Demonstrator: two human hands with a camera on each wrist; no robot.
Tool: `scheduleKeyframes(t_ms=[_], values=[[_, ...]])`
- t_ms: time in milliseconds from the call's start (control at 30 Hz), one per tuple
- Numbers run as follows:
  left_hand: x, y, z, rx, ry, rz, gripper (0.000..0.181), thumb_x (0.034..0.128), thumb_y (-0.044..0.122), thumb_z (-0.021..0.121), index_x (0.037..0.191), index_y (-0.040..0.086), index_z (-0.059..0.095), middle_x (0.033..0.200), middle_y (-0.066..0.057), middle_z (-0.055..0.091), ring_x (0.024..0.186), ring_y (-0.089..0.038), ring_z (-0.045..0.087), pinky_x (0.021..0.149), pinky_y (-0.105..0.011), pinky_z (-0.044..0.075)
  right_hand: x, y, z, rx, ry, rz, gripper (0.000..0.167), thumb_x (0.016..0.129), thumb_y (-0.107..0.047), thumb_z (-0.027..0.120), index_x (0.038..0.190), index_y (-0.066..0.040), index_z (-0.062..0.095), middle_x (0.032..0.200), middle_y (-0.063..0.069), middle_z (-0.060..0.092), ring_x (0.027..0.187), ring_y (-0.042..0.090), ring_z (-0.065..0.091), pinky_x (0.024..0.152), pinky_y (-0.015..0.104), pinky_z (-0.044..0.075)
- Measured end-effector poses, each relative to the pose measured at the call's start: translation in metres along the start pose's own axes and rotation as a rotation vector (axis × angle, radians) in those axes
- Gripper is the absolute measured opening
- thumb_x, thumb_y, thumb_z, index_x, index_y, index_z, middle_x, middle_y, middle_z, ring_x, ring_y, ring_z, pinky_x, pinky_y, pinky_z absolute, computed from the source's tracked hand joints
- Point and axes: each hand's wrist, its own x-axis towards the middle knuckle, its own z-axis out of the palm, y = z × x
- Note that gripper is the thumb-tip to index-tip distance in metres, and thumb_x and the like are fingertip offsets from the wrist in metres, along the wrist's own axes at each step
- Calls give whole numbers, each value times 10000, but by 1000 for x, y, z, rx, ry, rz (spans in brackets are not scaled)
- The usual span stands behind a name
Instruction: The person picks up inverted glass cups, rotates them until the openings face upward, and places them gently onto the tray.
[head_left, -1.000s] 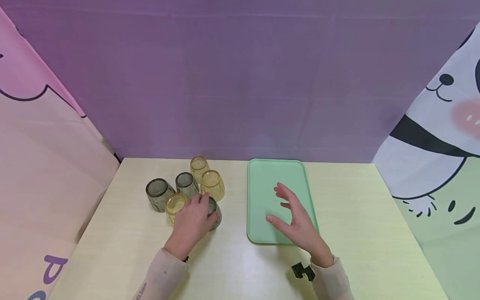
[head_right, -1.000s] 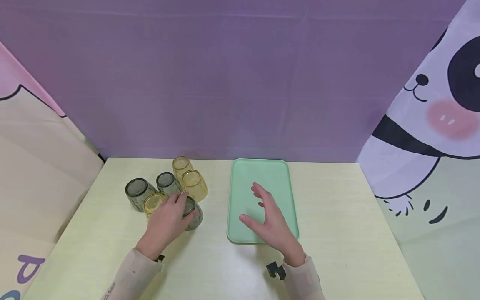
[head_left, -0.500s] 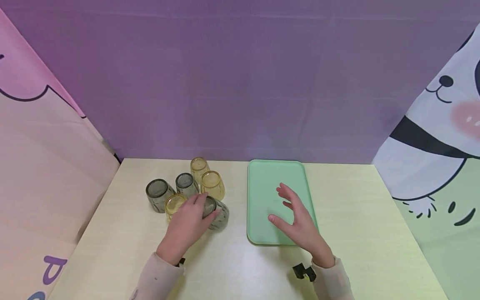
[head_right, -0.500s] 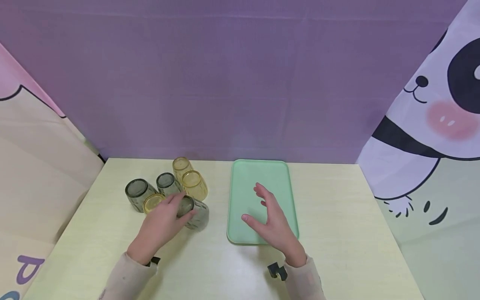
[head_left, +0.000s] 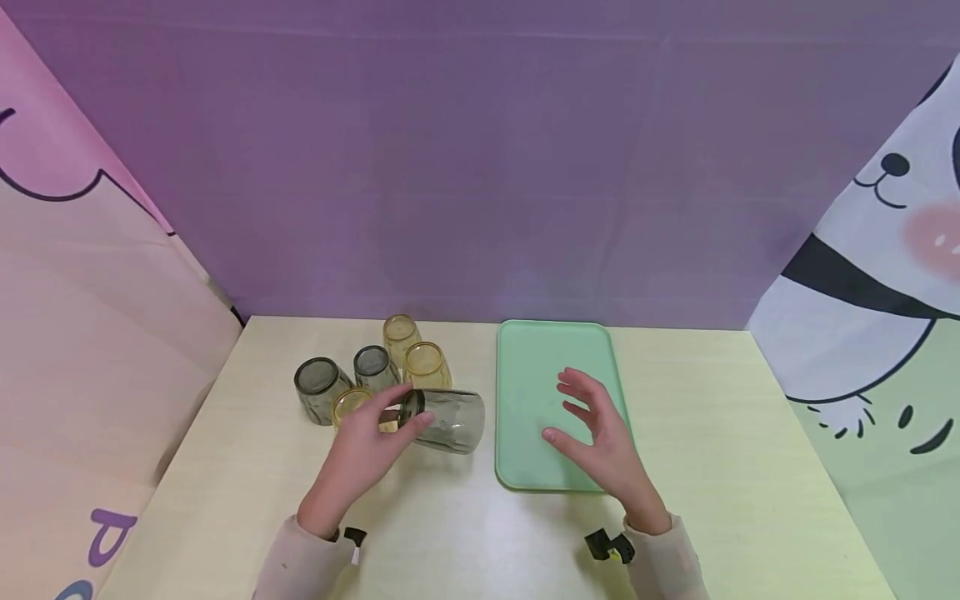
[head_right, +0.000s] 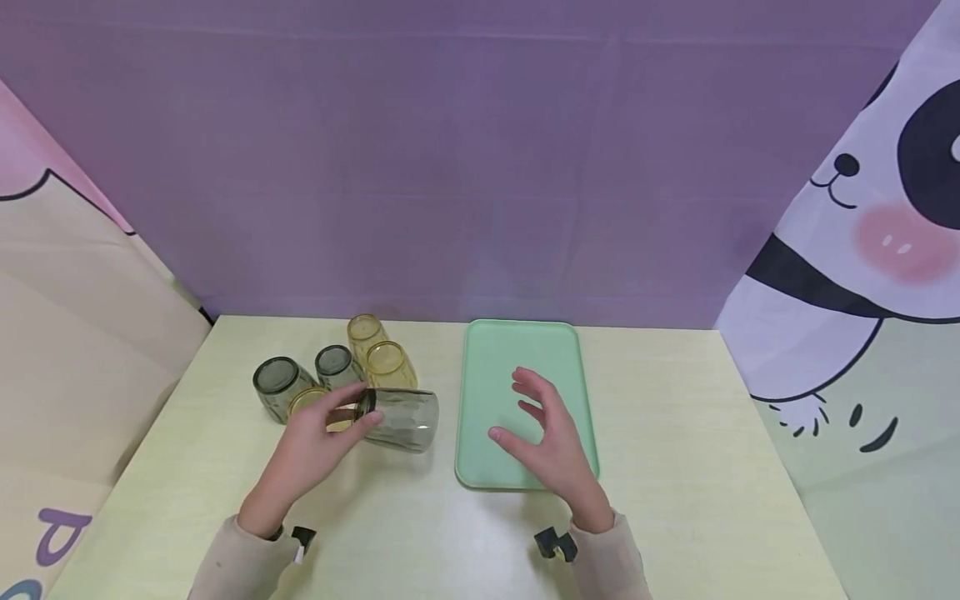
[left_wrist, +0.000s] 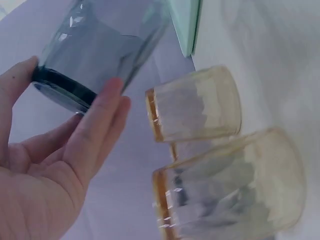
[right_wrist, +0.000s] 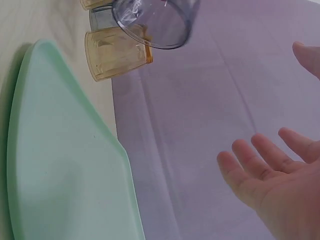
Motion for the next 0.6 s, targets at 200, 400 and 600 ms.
scheduleKeyframes(t_ms=[200, 400, 600], values=[[0, -5, 3, -356, -36, -55, 538, 951, 289, 719, 1397, 41, 547, 1319, -189, 599, 1091, -275, 671, 791, -341, 596, 0, -1, 1, 64, -10, 10, 809, 798, 156, 756, 1490, -29, 380, 1467, 155, 430, 1329, 281, 454, 1079, 500, 402], [0, -4, 11, -636, -81, -95, 447, 1007, 90, 617, 1410, -56, 490, 1270, -266, 580, 1025, -193, 675, 812, -386, 592, 0, -1, 6, 109, -40, 4, 853, 798, 133, 765, 1519, -67, 355, 1474, 139, 433, 1349, 336, 426, 1080, 513, 393], [-1, -4, 17, -784, -113, -76, 450, 1034, 81, 558, 1424, -108, 436, 1236, -187, 602, 1046, -198, 651, 841, -429, 582, -3, 2, 19, 175, -92, -8, 902, 799, 139, 759, 1550, -76, 308, 1501, 154, 401, 1352, 390, 408, 1066, 508, 412]])
